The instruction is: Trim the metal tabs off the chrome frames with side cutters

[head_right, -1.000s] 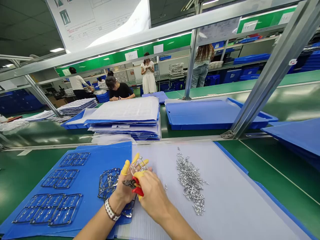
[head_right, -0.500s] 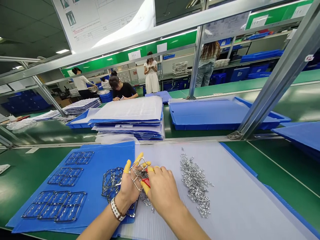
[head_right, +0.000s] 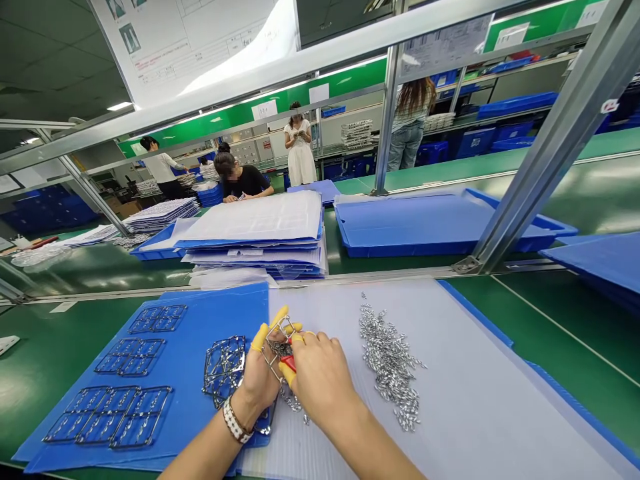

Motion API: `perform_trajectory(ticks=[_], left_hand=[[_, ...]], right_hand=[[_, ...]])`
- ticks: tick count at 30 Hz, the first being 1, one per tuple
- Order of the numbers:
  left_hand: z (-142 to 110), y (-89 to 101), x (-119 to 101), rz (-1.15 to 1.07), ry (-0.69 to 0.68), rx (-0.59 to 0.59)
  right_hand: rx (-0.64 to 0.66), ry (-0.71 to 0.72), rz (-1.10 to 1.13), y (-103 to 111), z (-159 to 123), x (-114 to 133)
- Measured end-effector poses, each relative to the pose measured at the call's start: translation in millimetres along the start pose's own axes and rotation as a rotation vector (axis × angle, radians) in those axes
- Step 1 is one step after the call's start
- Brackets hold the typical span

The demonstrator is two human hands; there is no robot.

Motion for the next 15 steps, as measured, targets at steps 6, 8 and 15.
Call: perform_trajectory(ticks=[6, 8, 15], left_hand=[[-1.6, -1.7, 1.4, 0.066, -0.038, 0.035], [-2.4, -2.9, 1.5, 0.058, -0.022, 0.052], [-1.2, -0.2, 3.9, 0.054, -0.043, 0.053]], right_hand=[[0.004, -0.002, -0.016, 8.0, -3.1, 0.1], [-0.023, -0.006, -0.06, 8.1, -4.7, 1.4], [0.045, -0.004, -0.064, 8.8, -1.7, 1.4]])
Point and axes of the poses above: each hand's wrist, its own z-axis towards the middle knuckle, its own y-axis out of the back of the hand, x = y × z, the point moved 1 cm from there along z, towards the middle knuckle, and after that the axes turned 13 degrees about -y, right-handed, at the moved point
